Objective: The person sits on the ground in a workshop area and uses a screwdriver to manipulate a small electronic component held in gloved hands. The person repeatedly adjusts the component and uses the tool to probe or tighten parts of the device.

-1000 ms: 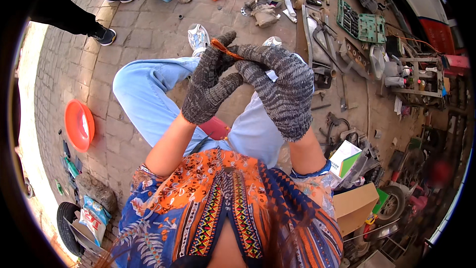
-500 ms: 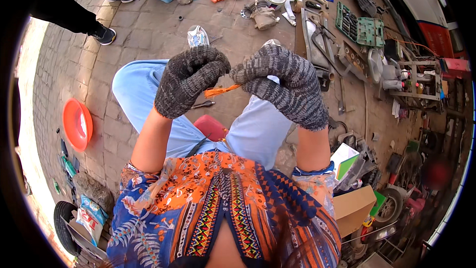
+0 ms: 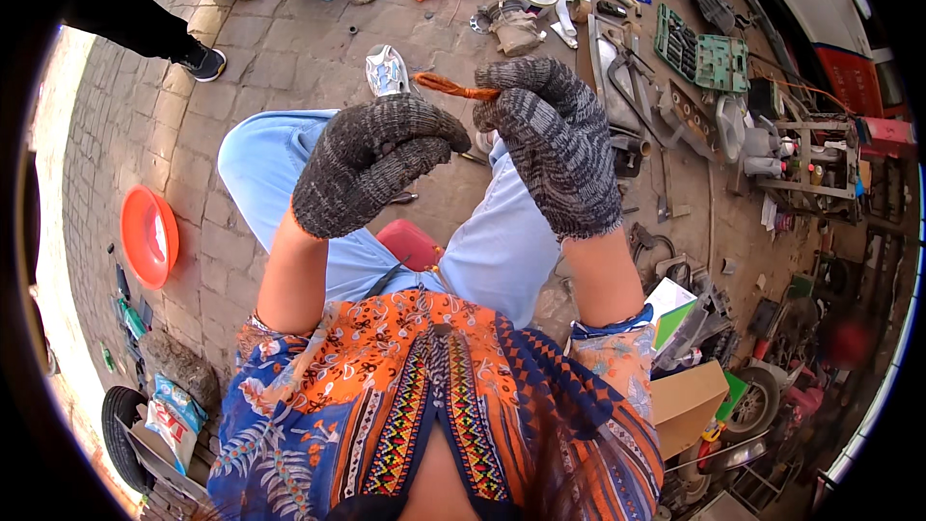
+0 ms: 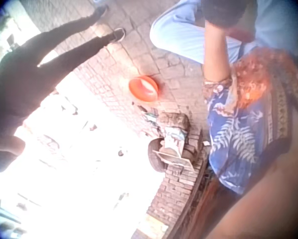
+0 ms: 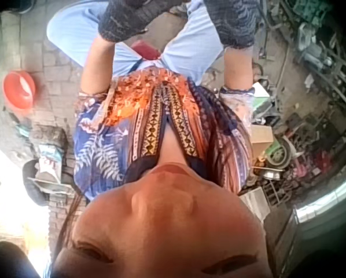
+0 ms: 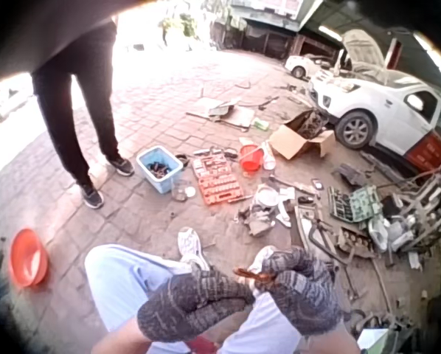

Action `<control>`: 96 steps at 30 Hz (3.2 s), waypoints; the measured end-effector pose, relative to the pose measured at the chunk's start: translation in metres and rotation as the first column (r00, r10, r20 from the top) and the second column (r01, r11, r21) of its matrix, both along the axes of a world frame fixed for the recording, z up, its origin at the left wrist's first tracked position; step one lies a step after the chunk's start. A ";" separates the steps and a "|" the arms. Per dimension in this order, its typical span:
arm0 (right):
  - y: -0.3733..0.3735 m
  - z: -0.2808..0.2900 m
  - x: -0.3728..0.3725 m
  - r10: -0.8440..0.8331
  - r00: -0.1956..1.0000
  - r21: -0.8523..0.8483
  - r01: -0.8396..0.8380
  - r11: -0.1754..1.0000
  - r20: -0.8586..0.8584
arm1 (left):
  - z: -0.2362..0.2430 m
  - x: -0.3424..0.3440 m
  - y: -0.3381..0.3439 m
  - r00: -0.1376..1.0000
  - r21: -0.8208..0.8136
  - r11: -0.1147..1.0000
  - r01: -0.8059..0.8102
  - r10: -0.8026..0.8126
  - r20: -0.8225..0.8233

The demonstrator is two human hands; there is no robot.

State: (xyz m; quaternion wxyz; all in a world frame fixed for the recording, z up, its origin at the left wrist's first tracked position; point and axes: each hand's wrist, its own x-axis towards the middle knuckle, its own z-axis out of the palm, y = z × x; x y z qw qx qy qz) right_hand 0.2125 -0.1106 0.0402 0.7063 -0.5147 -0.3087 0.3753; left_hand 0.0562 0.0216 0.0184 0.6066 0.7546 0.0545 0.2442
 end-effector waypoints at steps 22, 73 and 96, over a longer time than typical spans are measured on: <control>0.003 -0.020 0.005 0.019 0.955 0.161 0.031 0.986 -0.296 | -0.021 0.009 0.009 0.998 0.038 0.999 0.009 -0.006 -0.066; -0.028 -0.022 0.019 0.164 0.868 0.074 -0.224 0.972 0.469 | -0.014 0.008 0.011 0.994 0.088 0.996 0.025 -0.015 -0.112; -0.017 -0.019 0.026 0.176 0.971 0.267 -0.216 0.939 0.165 | -0.028 0.006 0.008 0.993 0.134 0.985 0.113 -0.110 -0.032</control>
